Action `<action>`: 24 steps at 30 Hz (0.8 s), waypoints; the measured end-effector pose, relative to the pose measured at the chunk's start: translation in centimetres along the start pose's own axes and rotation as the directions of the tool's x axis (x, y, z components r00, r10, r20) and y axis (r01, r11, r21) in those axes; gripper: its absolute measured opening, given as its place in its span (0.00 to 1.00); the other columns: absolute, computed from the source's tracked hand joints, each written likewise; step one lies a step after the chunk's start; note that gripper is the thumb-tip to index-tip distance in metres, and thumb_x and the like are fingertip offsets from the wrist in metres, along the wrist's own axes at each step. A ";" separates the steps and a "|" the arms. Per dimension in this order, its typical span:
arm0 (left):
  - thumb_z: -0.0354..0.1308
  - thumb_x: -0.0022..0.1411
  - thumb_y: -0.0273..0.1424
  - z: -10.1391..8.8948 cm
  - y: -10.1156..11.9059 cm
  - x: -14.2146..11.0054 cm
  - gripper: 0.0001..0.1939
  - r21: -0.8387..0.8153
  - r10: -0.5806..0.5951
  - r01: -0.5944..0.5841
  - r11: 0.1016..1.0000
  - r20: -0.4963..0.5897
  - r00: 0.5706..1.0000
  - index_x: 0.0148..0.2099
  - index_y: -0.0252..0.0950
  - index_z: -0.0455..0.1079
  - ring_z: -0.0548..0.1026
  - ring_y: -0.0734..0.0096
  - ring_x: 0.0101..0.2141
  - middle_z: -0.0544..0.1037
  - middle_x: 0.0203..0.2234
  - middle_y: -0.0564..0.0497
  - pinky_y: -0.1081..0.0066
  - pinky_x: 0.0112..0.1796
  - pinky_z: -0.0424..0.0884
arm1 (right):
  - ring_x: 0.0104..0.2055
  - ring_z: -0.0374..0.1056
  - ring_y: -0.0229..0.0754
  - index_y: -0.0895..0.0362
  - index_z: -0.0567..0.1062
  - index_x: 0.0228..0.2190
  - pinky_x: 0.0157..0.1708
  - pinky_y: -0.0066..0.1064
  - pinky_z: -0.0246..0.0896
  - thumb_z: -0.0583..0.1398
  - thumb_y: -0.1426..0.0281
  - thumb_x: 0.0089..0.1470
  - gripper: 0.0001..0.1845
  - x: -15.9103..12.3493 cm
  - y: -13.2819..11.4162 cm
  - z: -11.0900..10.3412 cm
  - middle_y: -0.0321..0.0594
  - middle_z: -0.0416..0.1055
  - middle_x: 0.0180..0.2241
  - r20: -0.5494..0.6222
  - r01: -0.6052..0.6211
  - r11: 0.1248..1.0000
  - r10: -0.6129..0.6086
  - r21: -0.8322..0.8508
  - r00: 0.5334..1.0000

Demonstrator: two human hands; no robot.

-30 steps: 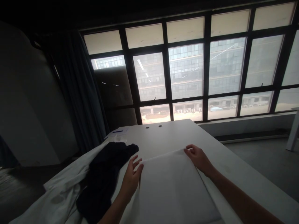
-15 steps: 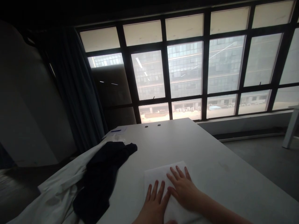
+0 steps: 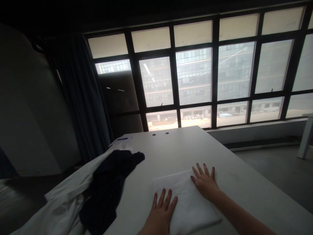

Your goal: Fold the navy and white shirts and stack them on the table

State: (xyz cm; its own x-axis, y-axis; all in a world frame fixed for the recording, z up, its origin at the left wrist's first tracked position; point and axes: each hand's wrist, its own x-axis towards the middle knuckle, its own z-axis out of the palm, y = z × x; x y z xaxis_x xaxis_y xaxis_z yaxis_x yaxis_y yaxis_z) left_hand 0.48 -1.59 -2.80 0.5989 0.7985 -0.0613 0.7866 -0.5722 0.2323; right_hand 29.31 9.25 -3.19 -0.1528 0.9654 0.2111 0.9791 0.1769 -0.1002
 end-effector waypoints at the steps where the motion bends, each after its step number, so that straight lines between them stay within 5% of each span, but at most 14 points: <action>1: 0.58 0.59 0.59 -0.4 0.2 0.1 0.52 -0.013 -0.002 0.002 1.000 -0.021 1.000 0.74 0.56 0.32 0.36 0.36 0.69 0.34 0.72 0.50 0.29 0.62 0.39 | 0.73 0.30 0.67 0.54 0.59 0.67 0.61 0.68 0.05 0.45 0.54 0.66 0.33 -0.1 -0.2 -0.3 0.47 0.44 0.71 -0.056 -0.026 0.999 0.025 -0.030 0.998; 5: 0.64 0.50 0.60 -0.7 0.6 0.9 0.54 -0.055 -0.059 0.050 0.997 -0.168 0.984 0.73 0.52 0.47 0.43 0.40 0.70 0.44 0.72 0.48 0.35 0.65 0.42 | 0.73 0.28 0.64 0.56 0.57 0.68 0.63 0.65 0.06 0.47 0.55 0.66 0.34 -2.3 -3.7 -0.5 0.47 0.40 0.72 -0.157 0.114 0.993 -0.110 0.018 0.981; 9: 0.65 0.56 0.49 0.7 0.5 1.7 0.35 -0.028 -0.175 0.178 0.984 -0.383 0.907 0.62 0.43 0.68 0.53 0.45 0.68 0.59 0.69 0.43 0.42 0.66 0.49 | 0.73 0.36 0.62 0.49 0.55 0.68 0.65 0.65 0.09 0.44 0.50 0.67 0.34 -5.8 -7.9 1.3 0.43 0.42 0.72 -0.044 0.351 0.907 -0.350 0.233 0.936; 12: 0.64 0.56 0.46 1.9 0.0 1.5 0.31 0.010 -0.182 0.212 0.977 -0.471 0.863 0.60 0.40 0.69 0.57 0.44 0.67 0.62 0.67 0.40 0.42 0.64 0.55 | 0.73 0.35 0.62 0.44 0.53 0.68 0.65 0.67 0.13 0.42 0.50 0.67 0.33 -6.5 -8.6 1.7 0.39 0.42 0.72 0.026 0.375 0.869 -0.404 0.322 0.914; 15: 0.66 0.55 0.47 2.9 -0.7 1.1 0.35 0.040 -0.145 0.193 0.980 -0.521 0.841 0.62 0.39 0.67 0.58 0.40 0.66 0.61 0.67 0.38 0.40 0.61 0.60 | 0.73 0.34 0.62 0.42 0.53 0.68 0.65 0.67 0.15 0.40 0.47 0.67 0.34 -5.3 -7.4 1.3 0.38 0.43 0.72 0.048 0.332 0.889 -0.365 0.314 0.930; 19: 0.63 0.59 0.41 3.6 -1.5 0.9 0.29 0.073 -0.099 0.173 0.982 -0.580 0.808 0.61 0.41 0.67 0.62 0.43 0.64 0.64 0.66 0.40 0.44 0.58 0.67 | 0.73 0.35 0.61 0.43 0.54 0.68 0.64 0.67 0.12 0.38 0.46 0.66 0.35 -2.2 -4.2 1.5 0.39 0.43 0.72 0.069 0.258 0.940 -0.279 0.225 0.958; 24: 0.62 0.60 0.39 3.9 -2.2 0.8 0.26 0.083 -0.066 0.140 0.987 -0.579 0.813 0.60 0.42 0.68 0.68 0.46 0.61 0.69 0.62 0.41 0.48 0.54 0.73 | 0.73 0.29 0.64 0.41 0.51 0.68 0.62 0.69 0.09 0.39 0.46 0.65 0.35 2.3 3.4 2.9 0.35 0.40 0.73 0.113 0.031 0.999 -0.035 0.038 0.993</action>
State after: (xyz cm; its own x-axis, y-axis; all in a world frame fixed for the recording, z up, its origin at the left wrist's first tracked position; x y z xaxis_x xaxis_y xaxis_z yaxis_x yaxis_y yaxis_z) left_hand -0.16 -0.44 -7.15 0.3474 0.7953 0.4969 0.8723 -0.4685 0.1400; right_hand 31.86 12.67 -5.85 -0.2016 0.9740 0.1036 0.9680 0.2142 -0.1304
